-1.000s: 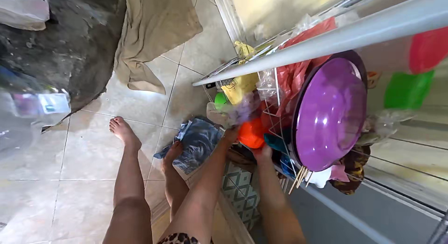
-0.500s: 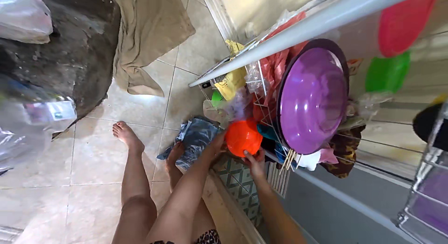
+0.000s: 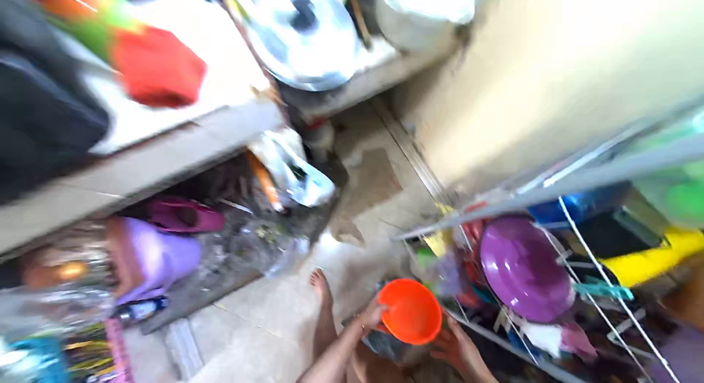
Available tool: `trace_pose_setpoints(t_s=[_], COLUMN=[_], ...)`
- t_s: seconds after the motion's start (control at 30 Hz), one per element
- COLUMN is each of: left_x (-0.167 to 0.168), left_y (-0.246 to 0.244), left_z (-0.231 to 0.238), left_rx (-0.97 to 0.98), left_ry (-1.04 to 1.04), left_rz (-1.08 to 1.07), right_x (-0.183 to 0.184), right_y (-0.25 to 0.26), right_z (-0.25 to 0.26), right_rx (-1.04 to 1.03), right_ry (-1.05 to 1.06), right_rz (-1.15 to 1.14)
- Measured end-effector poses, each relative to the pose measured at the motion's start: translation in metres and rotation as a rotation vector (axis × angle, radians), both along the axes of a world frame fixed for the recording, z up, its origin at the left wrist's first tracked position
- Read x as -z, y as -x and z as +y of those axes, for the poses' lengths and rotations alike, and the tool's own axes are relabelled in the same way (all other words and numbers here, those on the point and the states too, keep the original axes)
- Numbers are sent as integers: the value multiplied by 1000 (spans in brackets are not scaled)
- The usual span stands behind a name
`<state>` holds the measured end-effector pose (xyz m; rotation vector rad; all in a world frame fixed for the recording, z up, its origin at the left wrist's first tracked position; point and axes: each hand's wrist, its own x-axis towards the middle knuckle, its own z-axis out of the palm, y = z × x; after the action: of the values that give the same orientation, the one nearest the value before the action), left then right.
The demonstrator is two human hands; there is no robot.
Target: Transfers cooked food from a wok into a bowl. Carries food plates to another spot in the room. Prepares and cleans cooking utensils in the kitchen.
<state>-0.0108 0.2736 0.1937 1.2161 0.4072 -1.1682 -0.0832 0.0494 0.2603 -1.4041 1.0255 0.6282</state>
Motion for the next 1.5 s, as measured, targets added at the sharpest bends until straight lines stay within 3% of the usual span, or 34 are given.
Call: trace_pose_setpoints(t_s=[0.13, 0.3, 0.37, 0.47, 0.57, 0.7, 0.9, 1.07, 1.13, 1.27, 1.37, 1.43, 1.5], left_x=[-87, -192, -231, -267, -268, -234, -233, -246, -250, -263, -272, -275, -280], left_y=[-41, -104, -144, -224, -306, -362, -410, -409, -376, -290, -224, -187, -159], left_z=[73, 176, 216, 252, 266, 263, 222, 219, 221, 229, 240, 242, 241], left_rx=[-102, -238, -395, -506, -365, -94, 3, -10, -203, -1069, -1509, -1778, -2028], left_ry=[10, -182, -352, -842, -1209, -1316, -1144, -866, -651, -67, 240, 298, 284], left_rz=[-426, -616, -826, -1129, -1180, -1033, -1015, -1053, -980, -677, -431, -467, -635], right_x=[-56, -115, -142, -171, -194, -211, -188, -195, -207, -218, -212, -207, -203], right_y=[-68, -167, -207, -262, -304, -322, -344, -410, -441, -505, -531, -543, -548], right_z=[70, 168, 199, 227, 242, 236, 215, 224, 234, 268, 293, 306, 318], right_rx=[-149, -125, -82, -32, 56, 173, 187, 130, 74, -165, -464, -682, -827], right_ry=[-124, -148, -151, -157, -157, -149, -120, -164, -211, -184, -81, -14, 34], right_rz=[-88, -241, -328, -449, -521, -544, -467, -509, -574, -689, -676, -671, -652])
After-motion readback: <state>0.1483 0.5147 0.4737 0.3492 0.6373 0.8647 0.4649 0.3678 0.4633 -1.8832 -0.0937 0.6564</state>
